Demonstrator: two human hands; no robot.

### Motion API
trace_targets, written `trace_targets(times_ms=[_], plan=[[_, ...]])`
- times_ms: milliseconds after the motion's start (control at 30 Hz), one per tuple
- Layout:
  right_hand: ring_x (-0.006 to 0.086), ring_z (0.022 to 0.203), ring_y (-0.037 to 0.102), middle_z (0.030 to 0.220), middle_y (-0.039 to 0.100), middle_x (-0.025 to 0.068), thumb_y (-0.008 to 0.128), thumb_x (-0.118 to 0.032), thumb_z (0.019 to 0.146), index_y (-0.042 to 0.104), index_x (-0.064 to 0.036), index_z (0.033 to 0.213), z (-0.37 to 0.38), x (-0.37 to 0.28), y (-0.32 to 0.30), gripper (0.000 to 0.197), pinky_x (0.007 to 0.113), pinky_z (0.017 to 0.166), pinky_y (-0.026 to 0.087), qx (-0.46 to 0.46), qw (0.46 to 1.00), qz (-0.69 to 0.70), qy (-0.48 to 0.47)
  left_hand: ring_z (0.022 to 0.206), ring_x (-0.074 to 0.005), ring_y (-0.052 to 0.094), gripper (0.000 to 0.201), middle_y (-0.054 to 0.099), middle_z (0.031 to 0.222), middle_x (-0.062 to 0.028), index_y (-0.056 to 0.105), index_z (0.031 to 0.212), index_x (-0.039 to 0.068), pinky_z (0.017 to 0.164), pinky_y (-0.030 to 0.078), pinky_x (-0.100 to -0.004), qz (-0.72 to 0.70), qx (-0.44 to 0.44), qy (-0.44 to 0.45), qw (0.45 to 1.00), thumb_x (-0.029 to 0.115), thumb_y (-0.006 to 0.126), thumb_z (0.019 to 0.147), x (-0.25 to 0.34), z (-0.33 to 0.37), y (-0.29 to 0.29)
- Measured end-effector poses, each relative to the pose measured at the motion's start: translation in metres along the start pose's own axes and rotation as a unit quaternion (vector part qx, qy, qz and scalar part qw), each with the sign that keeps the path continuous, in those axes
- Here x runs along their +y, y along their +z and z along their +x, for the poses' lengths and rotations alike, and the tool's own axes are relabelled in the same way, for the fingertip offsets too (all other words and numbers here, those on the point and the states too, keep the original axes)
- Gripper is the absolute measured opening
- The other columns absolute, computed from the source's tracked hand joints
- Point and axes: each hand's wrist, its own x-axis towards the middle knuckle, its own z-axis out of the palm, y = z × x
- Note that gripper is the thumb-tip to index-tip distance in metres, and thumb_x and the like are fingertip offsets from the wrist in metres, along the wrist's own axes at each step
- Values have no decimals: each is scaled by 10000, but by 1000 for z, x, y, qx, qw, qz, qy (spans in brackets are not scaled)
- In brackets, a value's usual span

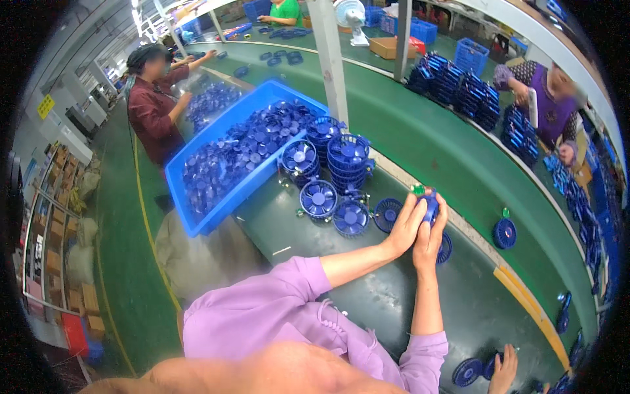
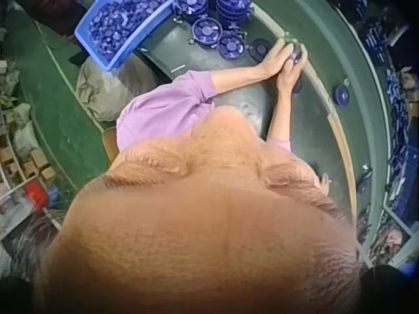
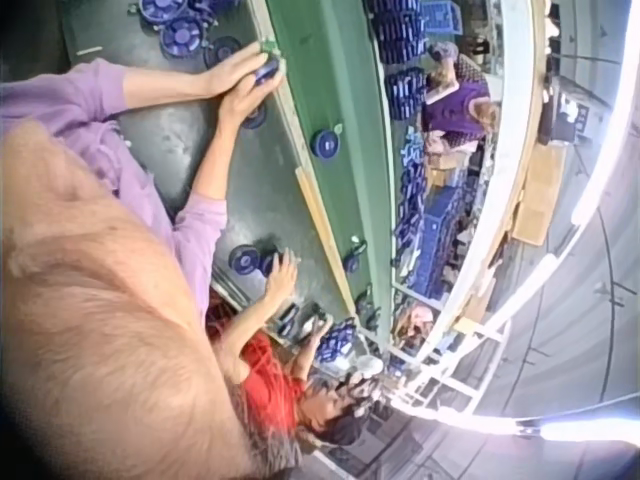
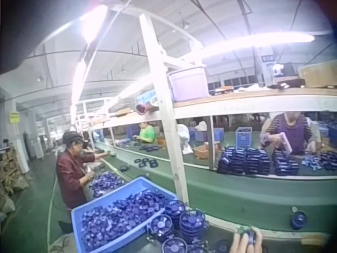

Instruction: The person assembles portable electric fans along a conveyor line by hand, fitting the fan blades and housings together, snapping the fan guards in place, and setting the assembled units onto the conveyor belt.

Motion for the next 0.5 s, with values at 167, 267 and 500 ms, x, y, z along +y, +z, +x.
trace_targets(times_ms=[167, 267, 500], plan=[[277, 1341, 360, 1417, 402, 154, 449, -303, 950, 325, -20, 1420, 4, 8, 5, 563, 381, 1123, 245, -2, 998, 53, 19, 1037, -209, 552, 313, 564, 1104, -151, 459, 1207, -7, 891, 449, -326, 26, -11, 23, 999, 233, 408, 1013, -9, 8, -8], [246, 1322, 386, 1389, 438, 136, 448, -209, 941, 397, -27, 1384, 15, 1, -7, 481, 357, 1116, 261, -21, 995, 11, 101, 1150, -301, 534, 428, 532, 1195, -222, 412, 1262, -20, 979, 414, -379, 129, -81, -15, 988, 327, 419, 1010, -10, 18, -22], [202, 1171, 501, 1274, 522, 122, 556, -270, 940, 477, -77, 1362, 34, 31, -86, 470, 313, 1002, 373, 103, 986, -6, 134, 1061, -345, 611, 418, 637, 1136, -190, 607, 1166, 26, 919, 480, -418, 346, -258, -42, 901, 345, 576, 898, 76, 38, -57]])
